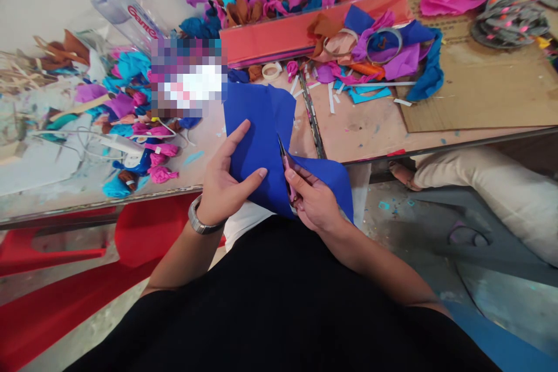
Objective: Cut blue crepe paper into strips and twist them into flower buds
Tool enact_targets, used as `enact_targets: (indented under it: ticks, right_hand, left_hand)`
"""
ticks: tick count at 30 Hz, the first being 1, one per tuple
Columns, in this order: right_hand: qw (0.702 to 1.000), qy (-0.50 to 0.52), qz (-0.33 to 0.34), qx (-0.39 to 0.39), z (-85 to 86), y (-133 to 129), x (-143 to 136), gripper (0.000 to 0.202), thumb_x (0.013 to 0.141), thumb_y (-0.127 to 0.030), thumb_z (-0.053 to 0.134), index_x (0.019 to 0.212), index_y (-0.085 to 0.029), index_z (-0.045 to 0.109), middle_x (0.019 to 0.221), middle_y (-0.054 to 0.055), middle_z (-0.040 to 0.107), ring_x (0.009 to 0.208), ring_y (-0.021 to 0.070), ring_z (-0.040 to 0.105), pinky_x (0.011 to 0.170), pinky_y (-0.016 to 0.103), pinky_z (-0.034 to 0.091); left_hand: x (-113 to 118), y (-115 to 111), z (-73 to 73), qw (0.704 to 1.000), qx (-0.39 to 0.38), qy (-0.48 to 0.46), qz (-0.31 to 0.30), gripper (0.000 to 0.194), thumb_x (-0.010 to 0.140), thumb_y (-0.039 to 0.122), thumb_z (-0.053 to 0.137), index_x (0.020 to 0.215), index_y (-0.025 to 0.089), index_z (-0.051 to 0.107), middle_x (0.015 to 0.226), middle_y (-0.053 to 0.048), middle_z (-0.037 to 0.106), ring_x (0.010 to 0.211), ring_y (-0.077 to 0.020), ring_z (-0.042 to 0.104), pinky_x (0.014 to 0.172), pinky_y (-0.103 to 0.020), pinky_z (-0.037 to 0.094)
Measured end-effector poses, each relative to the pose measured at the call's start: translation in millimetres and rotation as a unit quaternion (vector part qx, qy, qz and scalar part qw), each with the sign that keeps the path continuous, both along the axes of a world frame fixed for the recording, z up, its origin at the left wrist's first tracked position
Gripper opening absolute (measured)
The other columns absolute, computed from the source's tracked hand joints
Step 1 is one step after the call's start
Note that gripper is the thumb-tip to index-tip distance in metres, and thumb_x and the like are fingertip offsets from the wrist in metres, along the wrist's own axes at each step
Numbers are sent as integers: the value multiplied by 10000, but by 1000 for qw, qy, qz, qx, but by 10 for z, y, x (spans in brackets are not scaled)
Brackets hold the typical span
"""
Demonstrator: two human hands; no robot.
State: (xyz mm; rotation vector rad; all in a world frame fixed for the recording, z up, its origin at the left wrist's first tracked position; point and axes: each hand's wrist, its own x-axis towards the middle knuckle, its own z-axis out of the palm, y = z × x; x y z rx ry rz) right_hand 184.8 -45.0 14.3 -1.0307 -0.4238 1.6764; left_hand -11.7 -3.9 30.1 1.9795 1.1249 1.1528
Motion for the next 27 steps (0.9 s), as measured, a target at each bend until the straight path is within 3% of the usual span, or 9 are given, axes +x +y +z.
enact_targets:
  ticks: [13,27]
  right_hand:
    - [1000,-3,5,-17,31,-4,10,598,557,-568,1079,1005,-250,845,531,-93,528,439,53,308,381,217,152]
    - [1000,3,0,10,20,-10,4,490,612,-553,1068,892,-235,822,490,-85,518,413,44,314,408,222,188]
  left_hand:
    - [4,-34,-8,1000,-10,3,-3,837,984,465,800,1714,289,430,1757,-121,500,1632,-358,498,1375,-582,425]
    - [18,-69,-27,1000,-10,-6,-13,851,989,467,793,1729,284,414,1766,-123,486,1635,-353,493,1378,-561,421]
